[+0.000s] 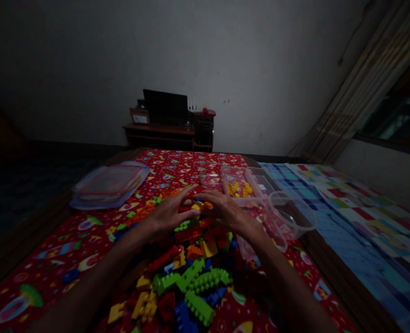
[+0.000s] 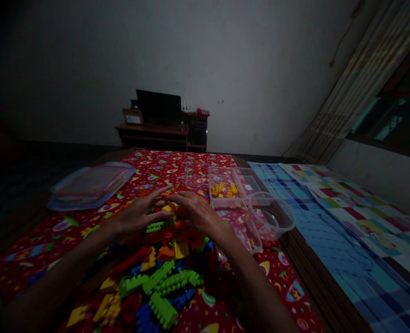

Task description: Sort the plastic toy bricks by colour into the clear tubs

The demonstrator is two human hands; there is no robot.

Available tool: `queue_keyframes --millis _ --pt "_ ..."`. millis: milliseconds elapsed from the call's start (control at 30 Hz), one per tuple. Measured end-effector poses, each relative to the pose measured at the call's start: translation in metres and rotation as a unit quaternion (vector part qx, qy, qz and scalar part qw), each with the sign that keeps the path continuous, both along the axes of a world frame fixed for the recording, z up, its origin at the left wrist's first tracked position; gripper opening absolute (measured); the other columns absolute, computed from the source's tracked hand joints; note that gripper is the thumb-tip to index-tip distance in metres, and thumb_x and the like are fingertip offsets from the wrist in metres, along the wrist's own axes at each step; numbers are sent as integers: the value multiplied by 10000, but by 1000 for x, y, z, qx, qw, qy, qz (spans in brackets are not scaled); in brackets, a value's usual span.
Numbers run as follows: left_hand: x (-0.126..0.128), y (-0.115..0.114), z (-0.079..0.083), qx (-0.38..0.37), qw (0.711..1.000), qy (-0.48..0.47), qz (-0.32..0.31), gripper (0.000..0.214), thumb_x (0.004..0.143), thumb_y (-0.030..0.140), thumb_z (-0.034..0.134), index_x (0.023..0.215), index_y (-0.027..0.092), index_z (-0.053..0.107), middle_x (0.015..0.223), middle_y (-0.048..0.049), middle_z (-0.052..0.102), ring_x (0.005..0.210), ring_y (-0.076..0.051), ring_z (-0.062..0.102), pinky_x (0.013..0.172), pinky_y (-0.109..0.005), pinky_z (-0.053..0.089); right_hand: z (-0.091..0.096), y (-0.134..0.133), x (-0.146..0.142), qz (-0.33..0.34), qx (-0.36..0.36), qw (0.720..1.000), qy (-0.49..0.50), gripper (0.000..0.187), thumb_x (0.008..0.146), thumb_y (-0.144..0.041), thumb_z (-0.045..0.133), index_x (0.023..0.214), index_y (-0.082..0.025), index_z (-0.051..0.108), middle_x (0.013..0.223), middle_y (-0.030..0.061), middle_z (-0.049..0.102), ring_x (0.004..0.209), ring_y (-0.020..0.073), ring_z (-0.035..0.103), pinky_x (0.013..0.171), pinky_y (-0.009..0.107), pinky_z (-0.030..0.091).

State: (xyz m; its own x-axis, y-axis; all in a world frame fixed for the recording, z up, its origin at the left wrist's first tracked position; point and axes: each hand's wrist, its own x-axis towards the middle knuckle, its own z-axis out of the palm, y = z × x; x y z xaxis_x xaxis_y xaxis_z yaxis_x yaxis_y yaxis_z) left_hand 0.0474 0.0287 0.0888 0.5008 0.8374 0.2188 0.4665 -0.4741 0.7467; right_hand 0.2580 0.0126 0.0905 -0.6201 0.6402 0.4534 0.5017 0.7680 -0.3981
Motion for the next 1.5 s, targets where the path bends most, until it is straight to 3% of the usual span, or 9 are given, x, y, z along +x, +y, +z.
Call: queue_keyframes --millis 133,267,467,633,867,1033,1133,1333,1500 --pt "-3 -4 0 -4 1000 -11 22 746 861 540 478 1463 145 285 879 -20 744 816 -211 686 736 -319 524 2 -3 -2 -18 -35 999 -8 289 881 -204 557 1167 -173 578 1058 83 674 898 162 633 762 262 450" --pt "0 -4 -4 131 990 10 57 430 896 493 452 1142 188 628 1003 -61 723 915 -222 665 812 -335 513 6 3 11 -133 -34 990 -11 254 898 -260 542 1131 -168 581 864 44 693 733 135 621 660 237 425" --pt "9 -15 -9 211 970 61 -101 236 934 291 447 932 192 661 960 -65 684 972 -195 607 863 -324 488 5 26 57 -377 0 923 -82 153 856 -233 557 966 -187 652 879 85 711 782 182 633 669 259 428" --pt "14 -34 -6 201 946 123 -221 119 879 293 597 970 231 642 1082 -53 633 1108 -218 525 957 -347 431 -4 33 81 -454 -18 884 -111 228 863 -216 526 1036 -169 666 971 122 707 890 236 641 749 313 458" --pt "20 -41 -12 234 936 183 -187 43 817 247 665 835 217 640 1055 -51 574 1062 -233 498 920 -365 426 2 26 66 -362 -1 928 -85 280 900 -250 490 1104 -169 665 853 94 710 817 195 637 768 305 466" --pt "19 -26 -9 185 962 102 -171 176 897 241 525 789 208 660 1006 -51 608 1026 -199 524 880 -322 459 14 14 49 -280 -63 957 -45 279 910 -262 513 1123 -165 664 869 86 712 734 148 625 667 250 449" --pt "14 -14 -10 139 984 38 -102 245 893 273 486 746 199 667 979 -48 620 989 -191 557 875 -318 475 23 4 38 -221 -85 970 -47 268 891 -235 542 1110 -157 675 805 61 697 687 131 602 633 240 433" --pt "3 6 -18 42 997 -58 -30 329 847 436 515 706 187 676 975 -47 643 894 -188 608 815 -306 511 30 -8 19 -39 -199 979 -27 290 894 -308 563 1133 -187 673 912 40 724 769 136 648 649 225 449" --pt "2 5 -15 23 997 -73 -3 354 828 465 534 686 178 686 950 -49 654 882 -191 622 799 -297 516 21 -7 7 -20 -175 984 -42 234 853 -215 604 1065 -161 685 901 47 716 766 132 633 659 217 430"
